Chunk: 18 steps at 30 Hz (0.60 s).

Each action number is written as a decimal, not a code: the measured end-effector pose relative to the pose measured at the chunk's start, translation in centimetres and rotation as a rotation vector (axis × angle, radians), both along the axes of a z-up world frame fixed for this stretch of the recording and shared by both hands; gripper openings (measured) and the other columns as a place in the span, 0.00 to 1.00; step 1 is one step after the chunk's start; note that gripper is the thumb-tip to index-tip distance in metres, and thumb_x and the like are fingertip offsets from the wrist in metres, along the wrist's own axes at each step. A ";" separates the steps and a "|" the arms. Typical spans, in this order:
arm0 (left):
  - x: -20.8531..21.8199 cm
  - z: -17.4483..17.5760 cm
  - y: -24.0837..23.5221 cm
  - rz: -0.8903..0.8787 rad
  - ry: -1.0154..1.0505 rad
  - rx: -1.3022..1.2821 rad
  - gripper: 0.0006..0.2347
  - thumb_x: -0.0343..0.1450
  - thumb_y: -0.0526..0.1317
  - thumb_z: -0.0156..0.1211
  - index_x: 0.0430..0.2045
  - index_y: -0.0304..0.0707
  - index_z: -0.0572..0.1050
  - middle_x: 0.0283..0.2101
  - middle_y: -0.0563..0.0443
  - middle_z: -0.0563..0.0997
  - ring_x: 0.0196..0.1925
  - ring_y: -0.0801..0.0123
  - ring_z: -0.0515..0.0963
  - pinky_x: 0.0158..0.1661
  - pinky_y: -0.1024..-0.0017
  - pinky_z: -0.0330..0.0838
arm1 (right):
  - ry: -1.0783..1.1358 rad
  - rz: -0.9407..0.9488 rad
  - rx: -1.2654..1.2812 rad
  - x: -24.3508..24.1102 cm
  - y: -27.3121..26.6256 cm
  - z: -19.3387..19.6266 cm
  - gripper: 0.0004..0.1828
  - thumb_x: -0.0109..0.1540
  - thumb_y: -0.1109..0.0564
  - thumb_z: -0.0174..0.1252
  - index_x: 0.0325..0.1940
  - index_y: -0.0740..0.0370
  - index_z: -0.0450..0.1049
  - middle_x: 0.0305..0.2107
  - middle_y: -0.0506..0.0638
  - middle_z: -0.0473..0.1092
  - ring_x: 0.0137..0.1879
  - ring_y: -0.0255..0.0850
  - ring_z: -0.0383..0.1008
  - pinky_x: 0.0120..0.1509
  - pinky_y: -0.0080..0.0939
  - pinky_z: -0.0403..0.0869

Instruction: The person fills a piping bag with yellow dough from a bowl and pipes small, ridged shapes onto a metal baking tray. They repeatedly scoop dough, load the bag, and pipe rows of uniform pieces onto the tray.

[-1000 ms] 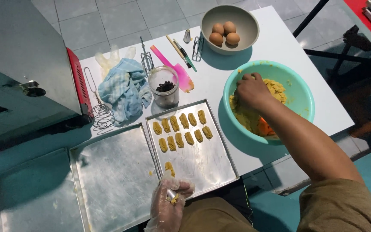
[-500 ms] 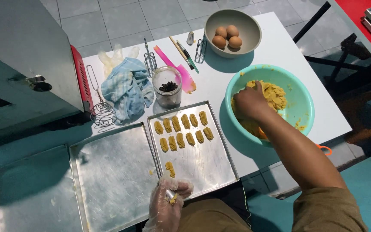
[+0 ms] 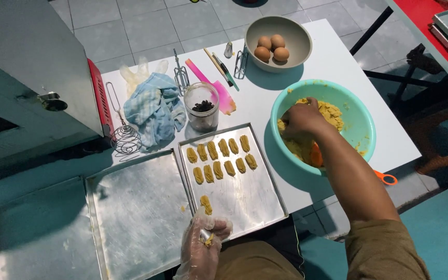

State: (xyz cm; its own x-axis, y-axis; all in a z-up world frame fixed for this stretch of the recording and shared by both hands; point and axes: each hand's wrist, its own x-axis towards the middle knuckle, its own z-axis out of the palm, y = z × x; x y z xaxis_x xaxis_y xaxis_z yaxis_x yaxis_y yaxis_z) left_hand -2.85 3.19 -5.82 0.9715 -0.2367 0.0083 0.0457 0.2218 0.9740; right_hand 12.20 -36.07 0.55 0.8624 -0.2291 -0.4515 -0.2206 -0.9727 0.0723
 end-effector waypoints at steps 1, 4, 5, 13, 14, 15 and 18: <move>-0.2 -0.7 0.2 0.000 -0.001 0.000 0.13 0.60 0.17 0.51 0.33 0.29 0.75 0.36 0.36 0.83 0.35 0.52 0.90 0.40 0.56 0.93 | -0.001 0.000 0.000 -0.2 -0.4 0.0 0.14 0.52 0.51 0.59 0.16 0.51 0.61 0.15 0.44 0.58 0.30 0.42 0.65 0.75 0.57 0.46; -0.3 -1.8 0.5 0.019 -0.036 -0.084 0.08 0.69 0.26 0.57 0.40 0.27 0.72 0.38 0.32 0.82 0.36 0.48 0.89 0.42 0.52 0.91 | -0.061 0.025 0.158 -0.8 -2.9 -1.0 0.13 0.49 0.56 0.59 0.19 0.53 0.60 0.16 0.45 0.55 0.26 0.44 0.61 0.79 0.56 0.44; -0.2 -1.4 0.4 0.027 0.108 -0.085 0.11 0.63 0.20 0.50 0.35 0.27 0.73 0.37 0.32 0.82 0.35 0.48 0.88 0.43 0.50 0.90 | -0.228 -0.040 0.272 -1.1 -4.4 -2.0 0.14 0.47 0.56 0.66 0.34 0.52 0.70 0.33 0.47 0.64 0.41 0.45 0.67 0.67 0.51 0.58; -0.9 -3.3 0.1 0.106 -0.412 -0.101 0.28 0.71 0.27 0.60 0.67 0.46 0.60 0.44 0.28 0.79 0.42 0.49 0.88 0.38 0.53 0.94 | -0.643 -0.071 0.477 -4.0 -5.5 0.5 0.39 0.42 0.41 0.81 0.54 0.55 0.81 0.40 0.46 0.68 0.52 0.43 0.67 0.55 0.40 0.66; -0.4 -2.3 0.0 0.056 -0.426 -0.116 0.27 0.72 0.27 0.59 0.67 0.49 0.61 0.43 0.31 0.78 0.42 0.51 0.87 0.39 0.53 0.93 | -0.623 -0.222 0.595 -4.1 -4.3 1.6 0.27 0.47 0.45 0.79 0.46 0.57 0.82 0.40 0.45 0.70 0.52 0.40 0.73 0.51 0.39 0.70; -0.1 -1.4 0.0 0.005 -0.439 -0.131 0.26 0.74 0.28 0.57 0.66 0.52 0.62 0.42 0.34 0.77 0.42 0.52 0.85 0.40 0.54 0.92 | -0.598 -0.373 0.711 -4.3 -3.2 2.6 0.16 0.53 0.50 0.77 0.37 0.60 0.82 0.41 0.45 0.73 0.53 0.37 0.78 0.47 0.38 0.75; -0.1 1.0 -0.7 0.050 -0.180 -0.011 0.06 0.69 0.28 0.55 0.38 0.28 0.74 0.34 0.36 0.81 0.31 0.55 0.89 0.35 0.59 0.93 | -0.793 -0.207 0.704 -4.3 -4.7 0.3 0.19 0.55 0.56 0.77 0.24 0.55 0.70 0.33 0.45 0.72 0.45 0.37 0.74 0.47 0.39 0.71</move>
State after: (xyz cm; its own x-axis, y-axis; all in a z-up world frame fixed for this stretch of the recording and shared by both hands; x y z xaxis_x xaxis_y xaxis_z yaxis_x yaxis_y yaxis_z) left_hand -2.99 2.45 -4.82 0.9646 -0.1870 0.1857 -0.1409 0.2296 0.9630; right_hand 7.92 -40.80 0.88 0.9413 -0.3109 0.1315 -0.1228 -0.6784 -0.7244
